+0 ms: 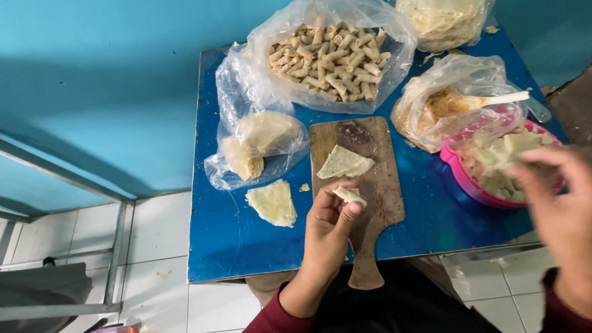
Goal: The person sits at a small blue table and wraps thin pastry sheets around pieces of filling, folding them by hand on a wooden board. They sprinkle a brown powder over the wrapped pieces with a spoon and place the finished rolls into a plastic bag with other completed rolls.
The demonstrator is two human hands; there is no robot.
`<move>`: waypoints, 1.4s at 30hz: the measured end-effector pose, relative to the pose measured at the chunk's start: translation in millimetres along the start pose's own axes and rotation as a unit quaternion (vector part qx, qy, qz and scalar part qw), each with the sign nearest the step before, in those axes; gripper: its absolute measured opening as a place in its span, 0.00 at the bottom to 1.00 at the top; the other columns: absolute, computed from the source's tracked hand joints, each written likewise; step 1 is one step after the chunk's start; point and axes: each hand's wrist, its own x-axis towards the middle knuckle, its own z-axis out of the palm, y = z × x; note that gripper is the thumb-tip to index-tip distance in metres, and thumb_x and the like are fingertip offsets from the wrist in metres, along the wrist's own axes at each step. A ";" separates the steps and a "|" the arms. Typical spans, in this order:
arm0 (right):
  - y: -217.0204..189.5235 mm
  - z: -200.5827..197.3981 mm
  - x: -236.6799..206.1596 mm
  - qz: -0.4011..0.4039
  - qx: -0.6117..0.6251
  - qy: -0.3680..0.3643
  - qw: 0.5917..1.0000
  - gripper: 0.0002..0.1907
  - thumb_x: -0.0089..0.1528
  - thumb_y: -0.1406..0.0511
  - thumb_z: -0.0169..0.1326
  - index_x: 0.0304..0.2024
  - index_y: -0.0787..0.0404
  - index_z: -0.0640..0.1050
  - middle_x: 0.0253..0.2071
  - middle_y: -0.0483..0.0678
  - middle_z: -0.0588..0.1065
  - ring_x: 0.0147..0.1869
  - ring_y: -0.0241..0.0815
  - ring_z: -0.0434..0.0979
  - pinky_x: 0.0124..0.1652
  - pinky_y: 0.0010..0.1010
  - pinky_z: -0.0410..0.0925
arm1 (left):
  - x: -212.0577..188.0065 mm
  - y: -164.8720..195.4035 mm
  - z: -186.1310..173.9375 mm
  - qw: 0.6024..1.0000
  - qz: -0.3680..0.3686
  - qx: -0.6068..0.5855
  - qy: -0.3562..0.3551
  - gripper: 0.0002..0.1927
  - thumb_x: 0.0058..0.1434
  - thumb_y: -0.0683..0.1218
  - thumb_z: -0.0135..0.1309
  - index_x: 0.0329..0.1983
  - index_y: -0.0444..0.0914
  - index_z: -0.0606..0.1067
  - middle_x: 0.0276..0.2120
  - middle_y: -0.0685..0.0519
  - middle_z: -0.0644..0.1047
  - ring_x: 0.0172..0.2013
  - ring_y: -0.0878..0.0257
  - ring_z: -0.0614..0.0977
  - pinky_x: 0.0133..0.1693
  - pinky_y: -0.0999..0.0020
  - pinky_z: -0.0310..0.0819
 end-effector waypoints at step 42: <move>-96.2 -16.4 -54.2 -0.188 0.119 -0.161 0.962 0.18 0.56 0.65 0.63 0.50 0.48 0.80 0.58 0.45 0.71 0.62 0.49 0.67 0.61 0.40 0.59 | -75.4 9.0 11.9 0.991 -0.061 -0.097 -0.074 0.25 0.71 0.37 0.57 0.70 0.32 0.67 0.51 0.51 0.78 0.51 0.68 0.78 0.55 0.72 0.72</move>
